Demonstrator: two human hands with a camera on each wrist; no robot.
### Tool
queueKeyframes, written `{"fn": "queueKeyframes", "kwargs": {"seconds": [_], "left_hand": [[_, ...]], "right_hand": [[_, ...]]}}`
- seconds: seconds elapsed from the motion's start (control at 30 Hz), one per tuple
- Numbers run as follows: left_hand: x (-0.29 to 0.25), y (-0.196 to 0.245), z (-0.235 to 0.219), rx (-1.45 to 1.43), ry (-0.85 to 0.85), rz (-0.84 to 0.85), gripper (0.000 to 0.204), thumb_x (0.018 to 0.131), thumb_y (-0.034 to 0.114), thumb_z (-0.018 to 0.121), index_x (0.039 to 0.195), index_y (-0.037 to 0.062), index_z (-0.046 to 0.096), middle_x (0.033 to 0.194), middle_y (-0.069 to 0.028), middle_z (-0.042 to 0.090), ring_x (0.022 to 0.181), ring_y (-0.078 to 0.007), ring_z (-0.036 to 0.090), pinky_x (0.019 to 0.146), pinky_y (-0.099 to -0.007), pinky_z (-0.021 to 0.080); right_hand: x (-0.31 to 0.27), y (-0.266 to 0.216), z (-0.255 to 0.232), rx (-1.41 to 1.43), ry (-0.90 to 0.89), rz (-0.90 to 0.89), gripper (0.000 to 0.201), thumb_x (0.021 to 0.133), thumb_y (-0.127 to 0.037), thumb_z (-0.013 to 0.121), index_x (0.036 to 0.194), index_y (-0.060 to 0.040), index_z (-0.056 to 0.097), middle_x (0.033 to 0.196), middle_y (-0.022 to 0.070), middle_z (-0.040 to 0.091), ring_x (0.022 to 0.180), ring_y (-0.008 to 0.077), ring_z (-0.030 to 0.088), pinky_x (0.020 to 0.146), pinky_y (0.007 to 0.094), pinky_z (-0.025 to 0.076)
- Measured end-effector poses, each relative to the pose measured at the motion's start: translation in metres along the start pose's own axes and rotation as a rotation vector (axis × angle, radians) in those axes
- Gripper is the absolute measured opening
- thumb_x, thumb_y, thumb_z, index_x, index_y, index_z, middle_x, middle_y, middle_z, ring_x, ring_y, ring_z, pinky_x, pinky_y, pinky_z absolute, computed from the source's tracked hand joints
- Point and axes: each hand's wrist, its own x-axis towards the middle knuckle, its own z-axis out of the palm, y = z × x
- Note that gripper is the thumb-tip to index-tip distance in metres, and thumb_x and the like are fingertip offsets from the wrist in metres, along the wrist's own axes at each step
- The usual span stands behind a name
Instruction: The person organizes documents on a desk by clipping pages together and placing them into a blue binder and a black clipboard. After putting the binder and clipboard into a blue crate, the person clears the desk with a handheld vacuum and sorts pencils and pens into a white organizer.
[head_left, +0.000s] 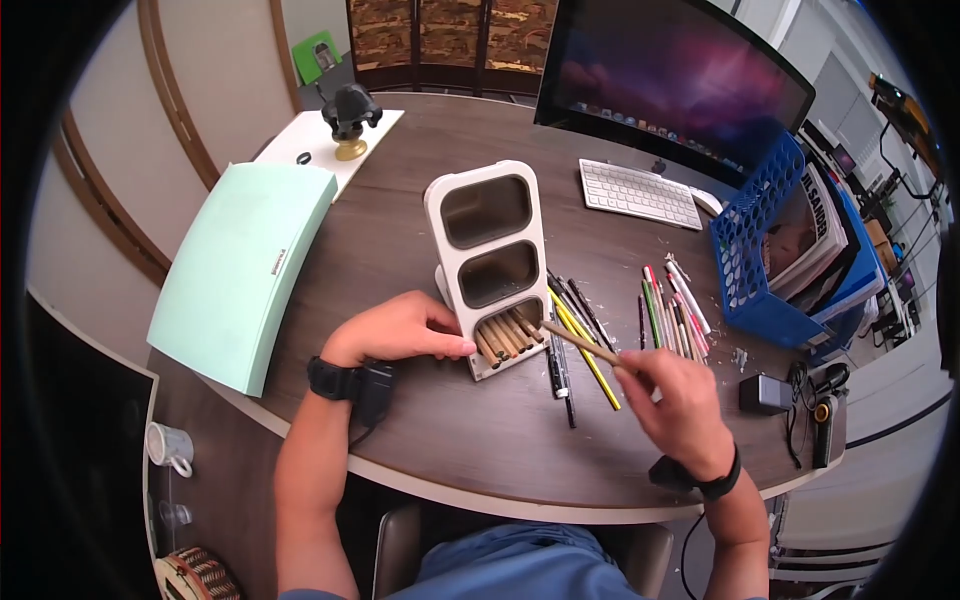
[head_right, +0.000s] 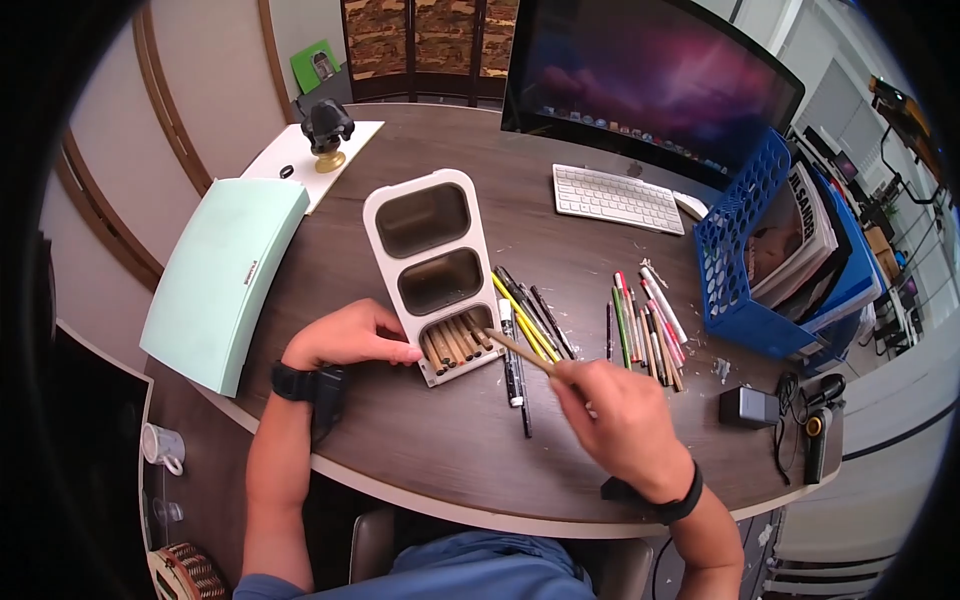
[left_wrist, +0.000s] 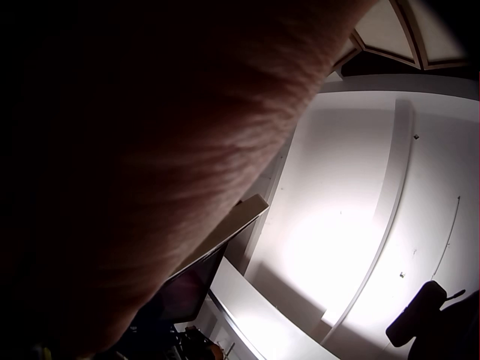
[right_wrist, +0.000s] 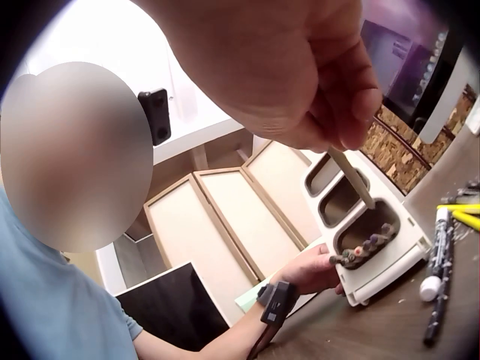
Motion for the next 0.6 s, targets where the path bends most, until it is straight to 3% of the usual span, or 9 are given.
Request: {"fn": "queueKeyframes", "kwargs": {"seconds": [0.23, 0.33, 0.43, 0.5, 0.6], "left_hand": [[-0.001, -0.004, 0.002, -0.029, 0.003, 0.053, 0.041, 0.084, 0.038, 0.07, 0.088, -0.003, 0.071, 0.07, -0.0059, 0.066, 0.068, -0.0108, 0.059, 0.066, -0.027, 0.047], [0.001, -0.004, 0.0, 0.061, 0.017, 0.03, 0.04, 0.083, 0.037, 0.07, 0.088, -0.0029, 0.071, 0.071, -0.0065, 0.067, 0.066, -0.0112, 0.06, 0.065, -0.0266, 0.047], [0.002, -0.006, 0.003, -0.036, 0.009, 0.025, 0.037, 0.083, 0.034, 0.071, 0.09, -0.0026, 0.072, 0.071, -0.0061, 0.067, 0.067, -0.0112, 0.06, 0.065, -0.0264, 0.048], [0.002, -0.006, 0.003, -0.055, 0.011, 0.025, 0.037, 0.083, 0.033, 0.071, 0.09, -0.0026, 0.072, 0.072, -0.0061, 0.067, 0.067, -0.0112, 0.06, 0.065, -0.0264, 0.048], [-0.001, -0.003, 0.004, -0.077, 0.024, 0.014, 0.035, 0.083, 0.031, 0.072, 0.091, -0.0027, 0.072, 0.073, -0.0065, 0.068, 0.067, -0.0113, 0.06, 0.065, -0.0263, 0.048]], "right_hand": [[0.035, -0.003, 0.078, 0.065, 0.005, -0.129, 0.015, 0.082, -0.011, 0.07, 0.094, -0.0049, 0.063, 0.075, 0.0094, 0.063, 0.065, 0.0255, 0.063, 0.057, 0.0344, 0.05], [0.036, -0.003, 0.078, 0.062, -0.1, -0.099, 0.016, 0.083, -0.013, 0.069, 0.096, -0.0061, 0.063, 0.079, 0.0092, 0.064, 0.068, 0.0256, 0.063, 0.059, 0.0355, 0.05], [0.031, 0.008, 0.058, 0.152, -0.179, -0.008, 0.019, 0.084, -0.017, 0.067, 0.097, -0.0044, 0.062, 0.082, 0.0131, 0.063, 0.07, 0.0301, 0.064, 0.063, 0.0388, 0.052], [0.017, 0.033, 0.039, 0.199, -0.172, 0.216, 0.017, 0.084, -0.018, 0.067, 0.093, -0.0037, 0.064, 0.084, 0.0128, 0.066, 0.071, 0.0296, 0.065, 0.064, 0.0365, 0.052], [-0.008, 0.089, 0.012, -0.028, -0.156, 0.449, 0.018, 0.084, -0.019, 0.067, 0.092, -0.0031, 0.066, 0.083, 0.0127, 0.065, 0.07, 0.0263, 0.064, 0.063, 0.035, 0.05]]}}
